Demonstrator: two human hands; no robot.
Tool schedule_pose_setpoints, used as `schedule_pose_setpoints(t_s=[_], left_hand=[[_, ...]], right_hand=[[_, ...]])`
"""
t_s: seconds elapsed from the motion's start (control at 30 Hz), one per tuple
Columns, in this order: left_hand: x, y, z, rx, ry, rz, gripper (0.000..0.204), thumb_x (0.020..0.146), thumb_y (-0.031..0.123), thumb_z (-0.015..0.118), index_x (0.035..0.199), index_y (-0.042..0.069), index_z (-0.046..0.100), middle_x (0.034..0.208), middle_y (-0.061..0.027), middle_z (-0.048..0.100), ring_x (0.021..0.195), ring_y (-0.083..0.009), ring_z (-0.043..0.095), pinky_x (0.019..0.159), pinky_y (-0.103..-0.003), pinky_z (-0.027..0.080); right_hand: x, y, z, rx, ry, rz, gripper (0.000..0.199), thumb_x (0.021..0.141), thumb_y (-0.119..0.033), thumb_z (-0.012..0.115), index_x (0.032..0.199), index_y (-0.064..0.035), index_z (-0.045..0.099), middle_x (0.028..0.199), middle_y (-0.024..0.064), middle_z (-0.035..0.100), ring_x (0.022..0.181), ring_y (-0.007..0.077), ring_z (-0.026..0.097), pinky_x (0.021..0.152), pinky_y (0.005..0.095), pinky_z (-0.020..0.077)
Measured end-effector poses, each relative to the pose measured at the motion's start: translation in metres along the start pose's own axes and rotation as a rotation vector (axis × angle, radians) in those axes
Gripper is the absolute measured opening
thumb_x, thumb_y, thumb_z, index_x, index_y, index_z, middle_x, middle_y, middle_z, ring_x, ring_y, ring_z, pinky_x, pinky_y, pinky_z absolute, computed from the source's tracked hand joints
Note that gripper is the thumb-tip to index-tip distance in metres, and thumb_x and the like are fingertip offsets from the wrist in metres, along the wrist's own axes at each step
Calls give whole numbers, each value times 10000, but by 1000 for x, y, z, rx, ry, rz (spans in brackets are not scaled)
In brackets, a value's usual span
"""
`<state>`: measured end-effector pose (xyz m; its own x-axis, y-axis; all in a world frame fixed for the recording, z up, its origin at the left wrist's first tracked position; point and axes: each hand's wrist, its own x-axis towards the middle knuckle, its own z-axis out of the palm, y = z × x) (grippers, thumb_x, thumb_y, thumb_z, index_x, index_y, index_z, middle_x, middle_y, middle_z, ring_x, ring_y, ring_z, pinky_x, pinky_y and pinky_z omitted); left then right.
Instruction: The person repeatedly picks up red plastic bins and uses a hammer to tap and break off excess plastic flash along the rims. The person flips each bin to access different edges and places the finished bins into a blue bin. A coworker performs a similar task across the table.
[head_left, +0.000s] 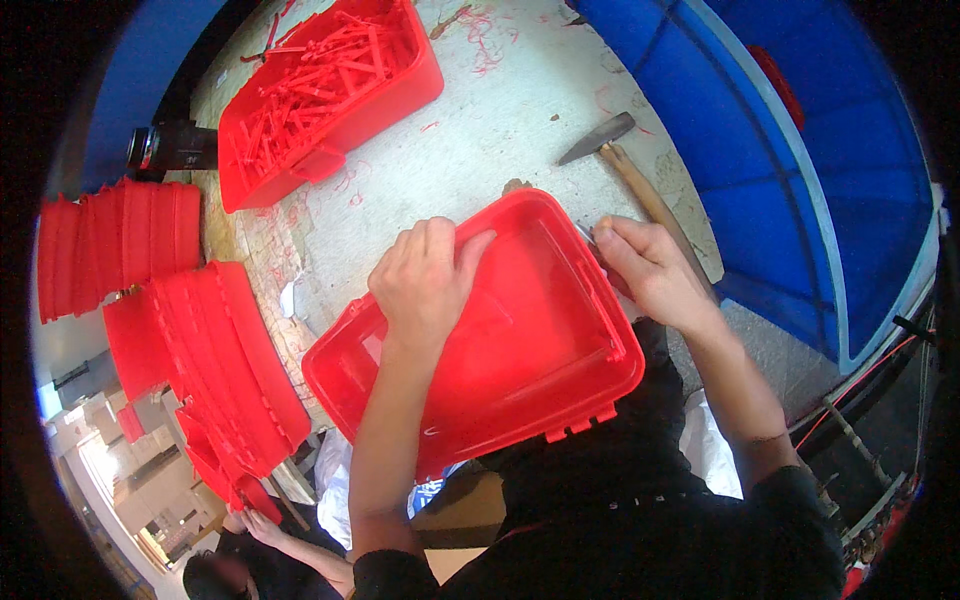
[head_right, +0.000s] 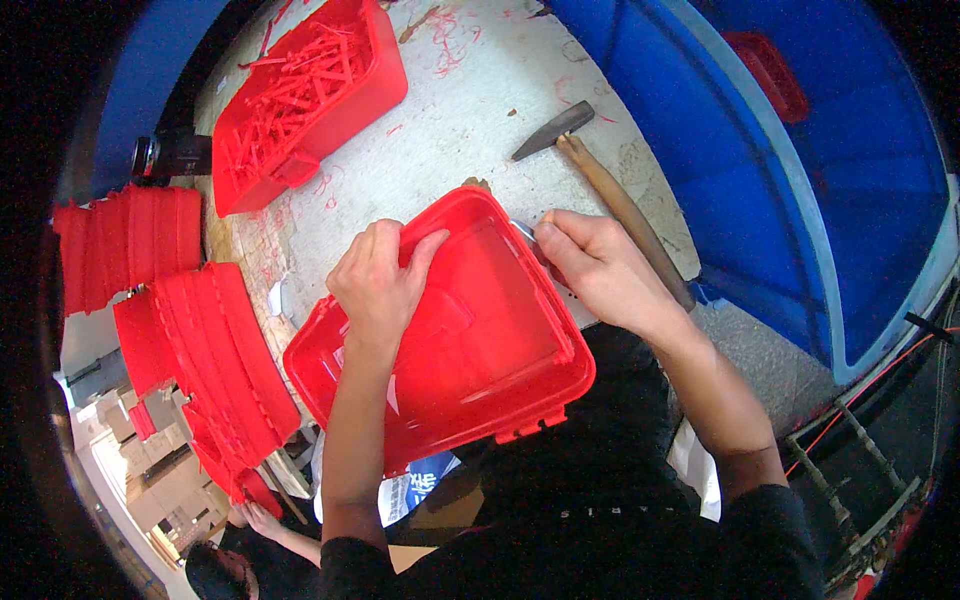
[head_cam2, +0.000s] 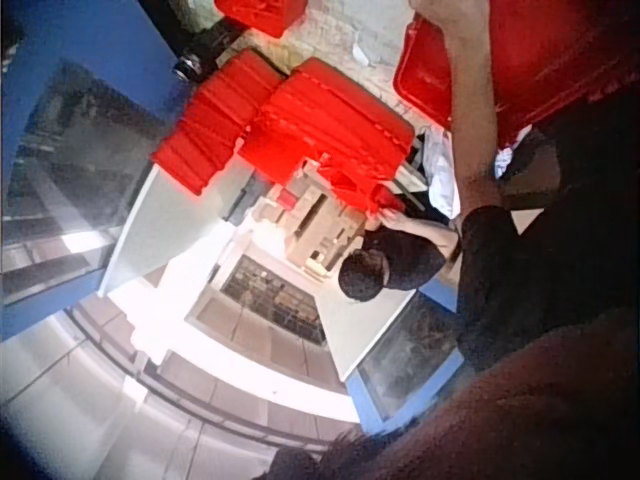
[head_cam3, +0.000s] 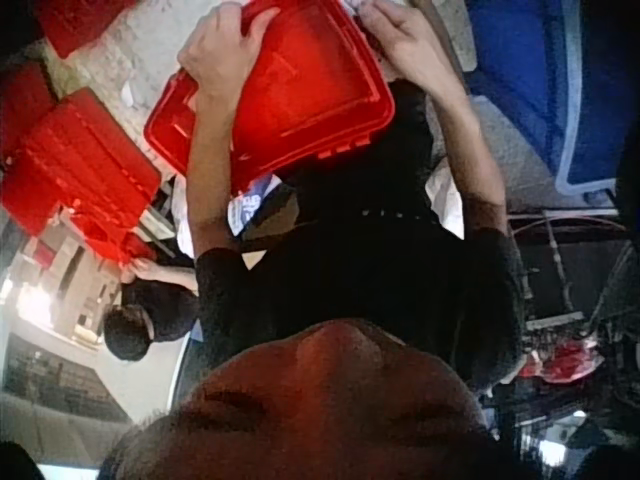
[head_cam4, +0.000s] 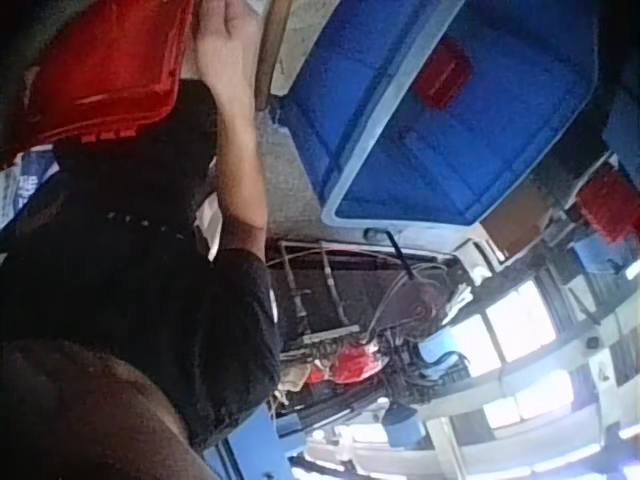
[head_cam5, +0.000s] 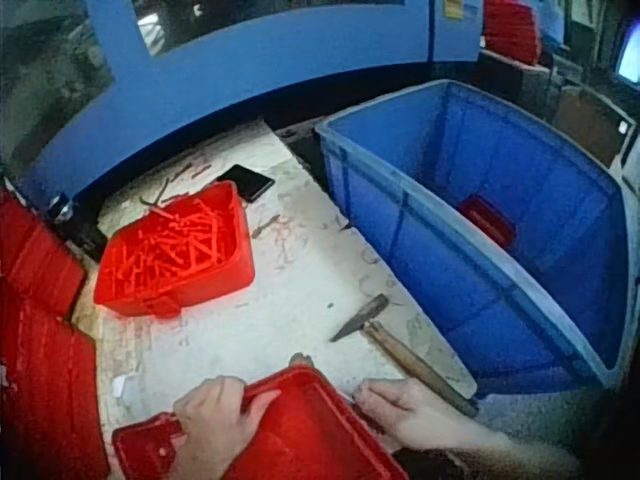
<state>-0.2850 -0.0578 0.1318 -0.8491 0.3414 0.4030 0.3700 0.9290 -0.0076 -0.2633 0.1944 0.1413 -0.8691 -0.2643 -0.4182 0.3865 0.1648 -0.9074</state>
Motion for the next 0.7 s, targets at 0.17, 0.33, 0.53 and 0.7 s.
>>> schedule_pose_setpoints(t_s=[0.17,0.33,0.53,0.7], left_hand=[[0,1,-1,17,-12,-20,407,802,413,775,741,111,509,667,-42,536,593,-210,573,495,-337,445],[-1,0,2,23,-33,-55,449,782,449,801,755,91,531,666,-75,582,575,-252,602,486,-360,447],[0,-2,1,20,-37,-69,449,783,448,798,768,86,532,667,-81,580,585,-258,607,490,-369,449],[-1,-4,1,-11,-7,-79,431,800,435,785,772,84,535,674,-76,585,594,-255,609,504,-362,462]], right_hand=[[3,-4,1,-31,-35,22,322,1050,-235,472,823,-25,562,663,-10,485,648,85,451,599,293,394],[-19,9,-6,-44,-78,29,315,1048,-225,474,830,-16,562,665,-5,484,658,83,456,606,296,401],[-67,26,-12,-165,-50,41,244,1028,-186,491,867,-26,580,667,69,512,633,171,510,606,339,434],[-124,2,-23,-553,-329,57,103,958,-139,578,904,-56,606,700,173,586,664,362,646,600,432,500]])
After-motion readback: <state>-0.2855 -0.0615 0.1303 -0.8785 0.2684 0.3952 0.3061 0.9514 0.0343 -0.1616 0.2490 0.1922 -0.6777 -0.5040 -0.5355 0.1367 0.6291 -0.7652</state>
